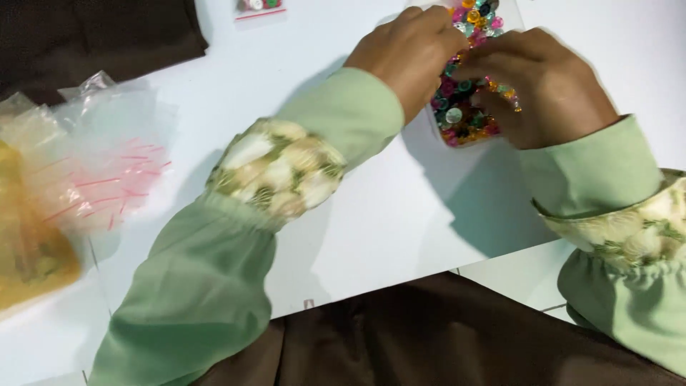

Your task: The person sorts beads by color from a container and places them into small plastic bags.

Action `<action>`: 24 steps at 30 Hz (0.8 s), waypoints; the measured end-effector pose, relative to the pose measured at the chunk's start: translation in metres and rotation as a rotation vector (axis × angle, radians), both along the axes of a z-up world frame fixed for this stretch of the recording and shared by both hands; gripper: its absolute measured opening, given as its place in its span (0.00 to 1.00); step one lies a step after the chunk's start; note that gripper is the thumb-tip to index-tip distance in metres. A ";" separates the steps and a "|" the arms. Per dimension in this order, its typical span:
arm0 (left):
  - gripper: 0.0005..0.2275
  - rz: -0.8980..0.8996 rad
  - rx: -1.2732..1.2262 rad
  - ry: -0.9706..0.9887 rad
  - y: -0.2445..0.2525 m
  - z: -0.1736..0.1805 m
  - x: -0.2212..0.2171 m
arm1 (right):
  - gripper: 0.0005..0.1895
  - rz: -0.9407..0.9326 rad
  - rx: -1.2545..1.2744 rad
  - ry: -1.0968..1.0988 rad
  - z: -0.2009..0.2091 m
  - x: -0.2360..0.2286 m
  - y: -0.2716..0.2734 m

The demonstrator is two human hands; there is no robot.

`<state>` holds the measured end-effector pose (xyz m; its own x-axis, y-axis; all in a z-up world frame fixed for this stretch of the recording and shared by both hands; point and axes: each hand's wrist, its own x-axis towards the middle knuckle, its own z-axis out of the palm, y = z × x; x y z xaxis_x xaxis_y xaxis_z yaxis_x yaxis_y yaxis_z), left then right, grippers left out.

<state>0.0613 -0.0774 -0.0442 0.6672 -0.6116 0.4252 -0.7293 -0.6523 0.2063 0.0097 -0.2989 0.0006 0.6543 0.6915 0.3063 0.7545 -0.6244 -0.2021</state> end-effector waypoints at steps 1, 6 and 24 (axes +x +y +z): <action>0.17 -0.004 0.006 0.005 -0.012 -0.002 0.008 | 0.21 -0.004 0.006 0.005 -0.006 0.005 0.001; 0.16 0.182 0.414 0.215 -0.041 -0.018 0.025 | 0.23 0.121 -0.068 -0.069 -0.025 0.021 0.002; 0.12 0.035 0.496 0.113 -0.042 -0.028 0.014 | 0.08 -0.076 0.143 -0.004 -0.009 0.007 -0.043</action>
